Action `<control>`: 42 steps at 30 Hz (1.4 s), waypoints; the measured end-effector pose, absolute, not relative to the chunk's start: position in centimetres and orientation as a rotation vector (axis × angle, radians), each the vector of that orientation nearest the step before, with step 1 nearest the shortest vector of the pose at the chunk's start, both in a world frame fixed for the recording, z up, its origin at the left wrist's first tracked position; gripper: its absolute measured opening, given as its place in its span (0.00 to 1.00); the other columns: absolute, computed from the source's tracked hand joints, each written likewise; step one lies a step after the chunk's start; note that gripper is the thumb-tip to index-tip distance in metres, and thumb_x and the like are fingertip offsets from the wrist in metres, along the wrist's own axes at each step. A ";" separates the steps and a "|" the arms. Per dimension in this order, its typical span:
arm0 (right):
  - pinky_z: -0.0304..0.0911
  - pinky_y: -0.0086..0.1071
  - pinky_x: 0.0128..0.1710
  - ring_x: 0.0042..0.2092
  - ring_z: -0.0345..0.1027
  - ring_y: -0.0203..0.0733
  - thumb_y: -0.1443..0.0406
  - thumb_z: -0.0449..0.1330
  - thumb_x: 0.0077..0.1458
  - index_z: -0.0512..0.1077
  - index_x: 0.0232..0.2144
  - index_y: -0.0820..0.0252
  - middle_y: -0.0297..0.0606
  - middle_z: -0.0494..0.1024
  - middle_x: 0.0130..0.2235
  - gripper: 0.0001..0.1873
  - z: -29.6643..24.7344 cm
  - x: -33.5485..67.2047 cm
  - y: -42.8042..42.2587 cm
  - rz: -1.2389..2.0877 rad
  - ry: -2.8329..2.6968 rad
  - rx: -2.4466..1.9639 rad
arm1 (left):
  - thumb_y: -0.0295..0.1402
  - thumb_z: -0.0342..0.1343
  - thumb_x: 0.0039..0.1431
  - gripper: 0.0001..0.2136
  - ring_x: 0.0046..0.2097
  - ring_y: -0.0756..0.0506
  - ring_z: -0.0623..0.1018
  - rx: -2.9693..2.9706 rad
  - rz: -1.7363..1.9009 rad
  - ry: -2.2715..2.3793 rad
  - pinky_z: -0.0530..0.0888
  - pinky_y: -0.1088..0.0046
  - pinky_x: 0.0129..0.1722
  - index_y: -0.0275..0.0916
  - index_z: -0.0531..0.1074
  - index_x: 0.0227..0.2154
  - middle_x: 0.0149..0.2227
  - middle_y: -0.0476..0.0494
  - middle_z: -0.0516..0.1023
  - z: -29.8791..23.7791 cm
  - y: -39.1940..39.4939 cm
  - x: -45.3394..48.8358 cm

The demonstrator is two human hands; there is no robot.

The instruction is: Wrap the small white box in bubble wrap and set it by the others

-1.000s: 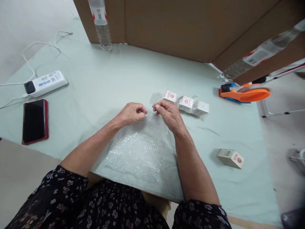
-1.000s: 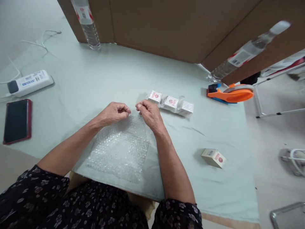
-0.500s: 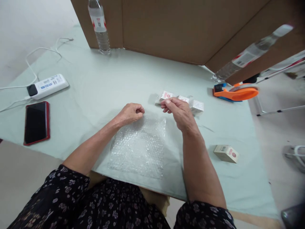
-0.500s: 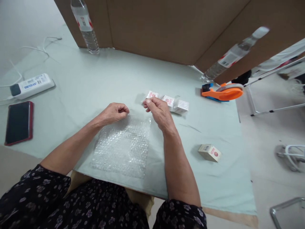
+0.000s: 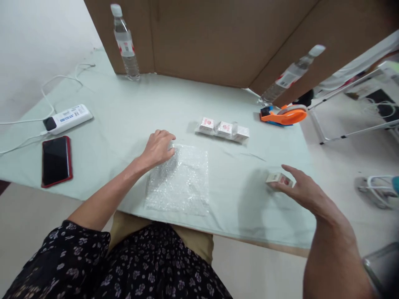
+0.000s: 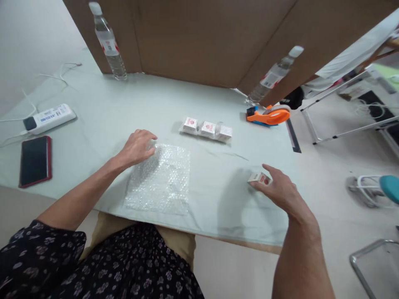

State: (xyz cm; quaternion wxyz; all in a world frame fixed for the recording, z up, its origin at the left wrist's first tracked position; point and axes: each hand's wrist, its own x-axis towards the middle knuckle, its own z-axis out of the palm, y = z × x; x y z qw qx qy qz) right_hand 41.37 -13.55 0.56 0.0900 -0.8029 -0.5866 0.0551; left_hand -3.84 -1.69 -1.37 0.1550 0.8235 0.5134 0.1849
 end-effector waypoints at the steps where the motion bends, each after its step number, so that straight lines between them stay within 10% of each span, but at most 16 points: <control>1: 0.66 0.48 0.42 0.44 0.74 0.58 0.58 0.71 0.40 0.75 0.46 0.56 0.56 0.80 0.48 0.28 0.2 41.9 -14.0 0.236 -1.712 -2.416 | 0.28 0.56 0.55 0.15 0.54 0.35 0.73 2.407 0.550 1.448 0.70 0.52 0.54 0.40 0.76 0.46 0.50 0.37 0.78 -1.4 -2.9 -4.0; 12: 0.62 0.43 0.46 0.45 0.73 0.52 0.62 0.67 0.47 0.74 0.44 0.53 0.48 0.81 0.43 0.19 2.8 35.5 -16.8 0.429 -1.524 -2.323 | 0.27 0.55 0.60 0.10 0.58 0.36 0.72 2.470 0.612 1.302 0.71 0.52 0.57 0.42 0.77 0.43 0.54 0.37 0.76 -2.6 -16.6 -7.3; 21: 0.64 0.47 0.51 0.50 0.74 0.54 0.63 0.63 0.52 0.71 0.52 0.56 0.45 0.80 0.51 0.23 1.0 19.0 -14.4 0.624 -2.209 -1.491 | 0.28 0.56 0.60 0.09 0.58 0.36 0.73 2.451 0.583 1.318 0.70 0.53 0.57 0.40 0.77 0.43 0.54 0.36 0.77 -3.4 -17.3 -7.9; 42: 0.61 0.46 0.52 0.53 0.70 0.55 0.64 0.60 0.58 0.67 0.56 0.55 0.46 0.77 0.54 0.23 -1.5 14.7 -13.5 0.548 -2.451 -1.472 | 0.30 0.56 0.61 0.10 0.60 0.36 0.72 2.417 0.584 1.280 0.68 0.52 0.59 0.38 0.77 0.44 0.56 0.36 0.76 -3.9 -17.0 -8.5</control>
